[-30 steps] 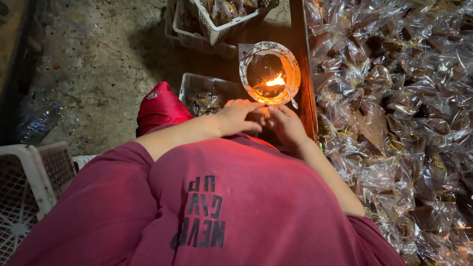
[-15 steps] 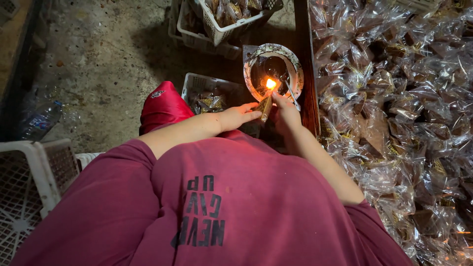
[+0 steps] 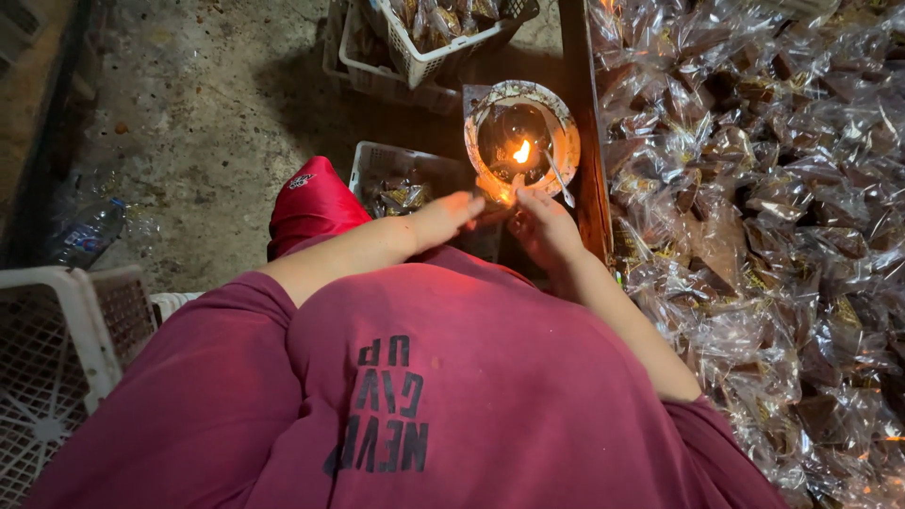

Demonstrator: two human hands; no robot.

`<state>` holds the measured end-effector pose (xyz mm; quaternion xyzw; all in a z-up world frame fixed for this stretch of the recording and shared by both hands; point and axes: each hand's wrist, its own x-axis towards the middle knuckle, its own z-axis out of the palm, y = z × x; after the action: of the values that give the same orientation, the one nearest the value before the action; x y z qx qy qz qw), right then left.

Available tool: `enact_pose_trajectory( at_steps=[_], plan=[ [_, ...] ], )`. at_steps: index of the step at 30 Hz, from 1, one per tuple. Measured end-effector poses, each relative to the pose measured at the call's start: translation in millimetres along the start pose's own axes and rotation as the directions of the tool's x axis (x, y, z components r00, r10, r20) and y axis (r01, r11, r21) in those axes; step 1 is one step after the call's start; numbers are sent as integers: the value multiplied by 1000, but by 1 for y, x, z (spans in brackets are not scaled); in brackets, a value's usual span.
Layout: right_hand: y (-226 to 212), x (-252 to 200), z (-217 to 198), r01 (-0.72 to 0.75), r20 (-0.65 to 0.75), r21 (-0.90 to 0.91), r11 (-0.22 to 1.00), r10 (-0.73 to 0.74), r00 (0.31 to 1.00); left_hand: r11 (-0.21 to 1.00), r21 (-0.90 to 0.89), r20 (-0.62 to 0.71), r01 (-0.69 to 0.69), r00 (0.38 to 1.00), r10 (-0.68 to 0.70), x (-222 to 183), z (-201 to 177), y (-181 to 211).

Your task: Sealing plastic bags containing bread by melting the edges over a candle flame.

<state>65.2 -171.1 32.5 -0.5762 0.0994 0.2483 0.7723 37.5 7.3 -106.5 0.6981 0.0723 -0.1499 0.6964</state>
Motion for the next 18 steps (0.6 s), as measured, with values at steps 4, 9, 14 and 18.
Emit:
enact_pose_trajectory(
  at_steps=[4,9,14,18],
  plan=[
    [1,-23,-1,-18,66,-246,969,36,997,930,-341,-16,-136,990,139,-36,-5,54],
    [29,12,-49,117,24,-586,802,-128,992,910,-412,113,-33,990,87,-48,8,65],
    [-42,-11,-84,460,171,-866,196,-748,642,950,-295,-143,101,979,-148,-26,-5,32],
    [-65,0,-145,1,63,-997,-74,-844,532,945,-254,-37,204,975,-221,-55,-18,61]
  ],
)
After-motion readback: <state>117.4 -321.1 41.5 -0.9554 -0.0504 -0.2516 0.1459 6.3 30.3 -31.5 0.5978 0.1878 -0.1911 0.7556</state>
